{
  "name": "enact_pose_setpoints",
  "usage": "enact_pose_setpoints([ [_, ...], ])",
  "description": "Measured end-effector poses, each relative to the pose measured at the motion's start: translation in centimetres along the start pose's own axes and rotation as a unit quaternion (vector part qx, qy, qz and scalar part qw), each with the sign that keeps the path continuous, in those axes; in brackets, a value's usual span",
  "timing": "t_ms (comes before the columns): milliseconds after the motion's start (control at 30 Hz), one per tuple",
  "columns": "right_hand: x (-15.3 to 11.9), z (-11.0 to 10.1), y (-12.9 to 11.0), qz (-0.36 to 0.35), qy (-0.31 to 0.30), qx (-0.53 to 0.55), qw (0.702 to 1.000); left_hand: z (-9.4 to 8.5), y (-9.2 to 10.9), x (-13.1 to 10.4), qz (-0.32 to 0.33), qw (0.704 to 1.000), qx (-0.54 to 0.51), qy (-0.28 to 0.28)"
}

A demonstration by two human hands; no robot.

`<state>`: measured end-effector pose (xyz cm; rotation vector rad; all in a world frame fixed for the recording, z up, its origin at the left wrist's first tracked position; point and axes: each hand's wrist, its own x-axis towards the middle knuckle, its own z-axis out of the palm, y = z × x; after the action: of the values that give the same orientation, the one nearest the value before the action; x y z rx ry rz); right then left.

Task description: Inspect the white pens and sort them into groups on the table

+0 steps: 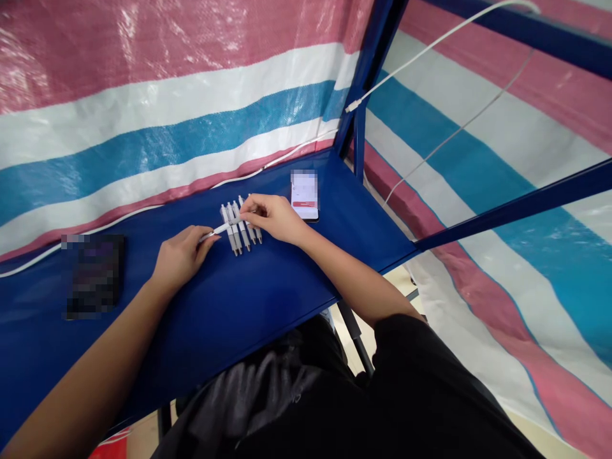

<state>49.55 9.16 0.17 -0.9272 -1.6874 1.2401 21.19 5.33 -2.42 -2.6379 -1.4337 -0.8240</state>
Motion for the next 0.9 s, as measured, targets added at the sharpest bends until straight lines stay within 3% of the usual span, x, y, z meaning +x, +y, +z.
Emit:
enact_pose_setpoints([
  [167,0.6,-0.2,0.6,-0.043,0.017,0.080,0.996,0.0,0.0,0.2,-0.022,0.998,-0.054,-0.019],
  [400,1.0,-0.2,0.2,-0.047,0.161,0.083,0.982,-0.1,-0.1,0.2,-0.076,0.992,-0.095,-0.029],
  [533,1.1,-0.8,0.1,-0.039,0.175,0.059,0.982,-0.1,-0.3,0.4,-0.082,0.990,-0.114,-0.014],
  [733,1.2,-1.0,0.4,-0.041,0.149,0.071,0.985,-0.1,-0.4,0.4,-0.087,0.988,-0.124,-0.013],
  [900,1.3,-1.7,0.5,-0.058,0.177,0.024,0.982,-0.1,-0.3,0.5,-0.101,0.987,-0.122,-0.023],
])
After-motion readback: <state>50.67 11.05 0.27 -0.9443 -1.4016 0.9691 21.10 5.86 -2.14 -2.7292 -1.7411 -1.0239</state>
